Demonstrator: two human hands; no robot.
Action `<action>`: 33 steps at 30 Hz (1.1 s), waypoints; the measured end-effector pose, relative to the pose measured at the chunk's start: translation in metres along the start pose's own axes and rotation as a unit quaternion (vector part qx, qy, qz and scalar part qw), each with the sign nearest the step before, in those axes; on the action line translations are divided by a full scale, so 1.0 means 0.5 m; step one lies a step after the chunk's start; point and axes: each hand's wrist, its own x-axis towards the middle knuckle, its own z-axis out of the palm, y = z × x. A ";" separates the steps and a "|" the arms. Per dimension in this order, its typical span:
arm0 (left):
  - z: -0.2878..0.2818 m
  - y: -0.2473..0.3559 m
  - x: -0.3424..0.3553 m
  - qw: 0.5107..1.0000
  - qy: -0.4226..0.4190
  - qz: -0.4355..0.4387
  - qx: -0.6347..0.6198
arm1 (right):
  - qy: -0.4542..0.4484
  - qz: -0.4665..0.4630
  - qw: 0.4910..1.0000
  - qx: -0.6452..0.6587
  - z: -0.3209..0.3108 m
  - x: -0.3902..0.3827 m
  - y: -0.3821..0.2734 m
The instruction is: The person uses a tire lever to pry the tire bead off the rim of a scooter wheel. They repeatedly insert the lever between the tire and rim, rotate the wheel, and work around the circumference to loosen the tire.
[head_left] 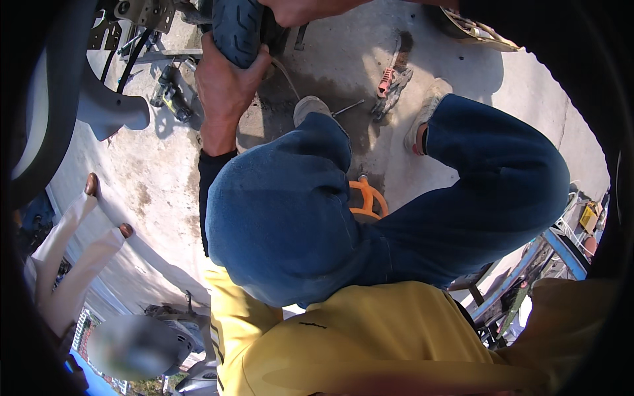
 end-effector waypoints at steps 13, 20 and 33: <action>-0.023 0.029 0.001 0.999 -0.035 -0.039 0.007 | -0.005 -0.023 0.998 0.060 0.039 0.001 0.010; -0.026 0.032 0.000 0.996 -0.032 -0.075 -0.032 | 0.011 -0.061 0.998 0.001 0.091 -0.040 0.074; -0.009 0.051 0.002 0.998 -0.016 -0.053 -0.014 | -0.055 0.098 0.991 -0.070 0.053 -0.082 -0.011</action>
